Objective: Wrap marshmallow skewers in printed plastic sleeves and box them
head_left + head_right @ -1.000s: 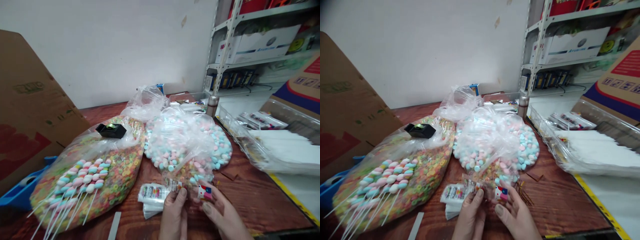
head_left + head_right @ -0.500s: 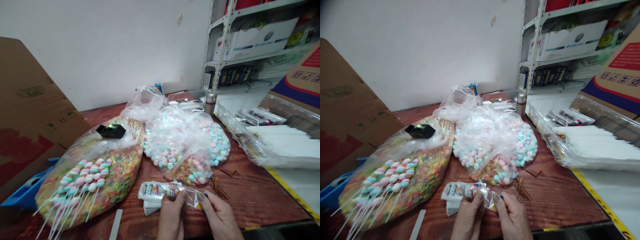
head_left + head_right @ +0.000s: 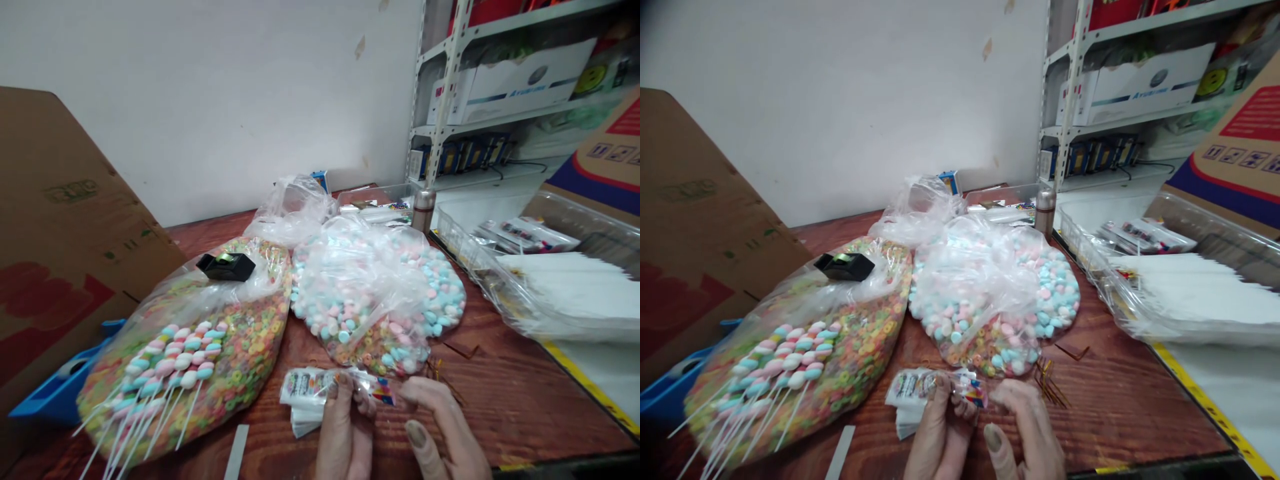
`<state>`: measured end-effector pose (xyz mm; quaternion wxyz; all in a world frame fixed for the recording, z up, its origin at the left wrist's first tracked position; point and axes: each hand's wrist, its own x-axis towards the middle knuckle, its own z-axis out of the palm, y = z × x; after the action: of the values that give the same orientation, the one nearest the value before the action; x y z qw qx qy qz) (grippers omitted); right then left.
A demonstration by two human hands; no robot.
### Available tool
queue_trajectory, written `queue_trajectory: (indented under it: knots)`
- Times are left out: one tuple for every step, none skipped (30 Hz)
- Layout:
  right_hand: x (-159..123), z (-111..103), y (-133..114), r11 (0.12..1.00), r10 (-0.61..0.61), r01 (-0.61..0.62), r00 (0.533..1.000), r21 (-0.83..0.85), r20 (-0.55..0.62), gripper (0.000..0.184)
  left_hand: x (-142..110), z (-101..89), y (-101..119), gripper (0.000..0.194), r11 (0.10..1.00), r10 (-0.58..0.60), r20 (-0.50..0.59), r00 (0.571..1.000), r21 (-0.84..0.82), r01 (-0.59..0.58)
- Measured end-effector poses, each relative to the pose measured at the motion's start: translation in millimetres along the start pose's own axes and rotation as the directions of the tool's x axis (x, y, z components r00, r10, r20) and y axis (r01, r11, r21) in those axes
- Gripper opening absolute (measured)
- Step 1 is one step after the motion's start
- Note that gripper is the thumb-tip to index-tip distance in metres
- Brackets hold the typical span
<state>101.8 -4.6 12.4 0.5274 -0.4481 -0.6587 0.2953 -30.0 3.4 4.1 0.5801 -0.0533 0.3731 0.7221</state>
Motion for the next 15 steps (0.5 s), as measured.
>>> queue_trajectory:
  knots:
    - [-0.1,1.1,1.4,1.000,-0.011,0.011,1.000,-0.015,0.010,0.029,0.9,-1.5,-0.6,0.041,1.000,0.015,0.013,1.000,-0.001,-0.015]
    - [0.5,1.5,2.7,0.999,-0.023,0.024,0.999,-0.029,0.031,0.027,1.4,-2.9,-1.1,0.040,1.000,0.028,0.029,0.999,0.003,-0.028]
    - [1.6,1.1,3.8,0.999,-0.037,0.039,0.997,-0.037,0.061,0.024,1.5,-3.9,-1.3,0.038,0.999,0.038,0.046,0.998,0.008,-0.038]
    - [3.0,0.3,4.6,0.998,-0.048,0.051,0.995,-0.036,0.089,0.021,1.1,-4.6,-1.2,0.037,0.999,0.043,0.062,0.997,0.015,-0.044]
    - [4.6,-0.7,4.9,0.998,-0.051,0.055,0.993,-0.026,0.109,0.019,0.3,-5.0,-0.9,0.036,0.999,0.044,0.075,0.996,0.021,-0.046]
    - [6.2,-1.7,4.9,0.999,-0.047,0.048,0.992,-0.006,0.118,0.017,-0.7,-5.0,-0.4,0.035,0.999,0.041,0.083,0.996,0.027,-0.043]
    - [7.5,-2.3,4.5,0.999,-0.032,0.031,0.992,0.016,0.120,0.015,-1.8,-4.7,0.1,0.035,0.999,0.038,0.087,0.995,0.032,-0.041]
    - [8.6,-2.5,3.9,0.999,-0.014,0.009,0.992,0.038,0.125,0.014,-2.8,-4.1,0.8,0.035,0.999,0.036,0.090,0.995,0.037,-0.039]
    - [9.2,-2.1,3.2,0.998,0.004,-0.012,0.992,0.056,0.128,0.012,-3.7,-3.4,1.4,0.035,0.998,0.036,0.090,0.995,0.044,-0.040]
    - [9.5,-1.3,2.8,0.997,0.014,-0.023,0.991,0.069,0.132,0.011,-4.4,-2.7,2.0,0.036,0.997,0.039,0.088,0.995,0.056,-0.044]
    - [9.6,-0.1,2.6,0.997,0.016,-0.027,0.991,0.077,0.130,0.010,-4.8,-2.1,2.5,0.036,0.996,0.045,0.083,0.996,0.077,-0.051]
    - [9.5,1.1,2.9,0.996,0.019,-0.029,0.993,0.081,0.117,0.008,-4.9,-1.7,2.7,0.037,0.992,0.059,0.075,0.995,0.105,-0.067]
    - [9.3,2.3,3.7,0.996,0.024,-0.032,0.995,0.081,0.097,0.006,-4.9,-1.7,2.7,0.037,0.987,0.075,0.067,0.995,0.137,-0.083]
    - [9.3,3.2,5.0,0.996,0.032,-0.038,0.997,0.080,0.076,0.004,-4.7,-2.1,2.5,0.037,0.980,0.089,0.059,0.994,0.171,-0.098]
    - [9.5,3.8,6.7,0.996,0.042,-0.048,0.997,0.081,0.069,0.004,-4.5,-2.8,2.0,0.037,0.974,0.104,0.051,0.993,0.199,-0.112]
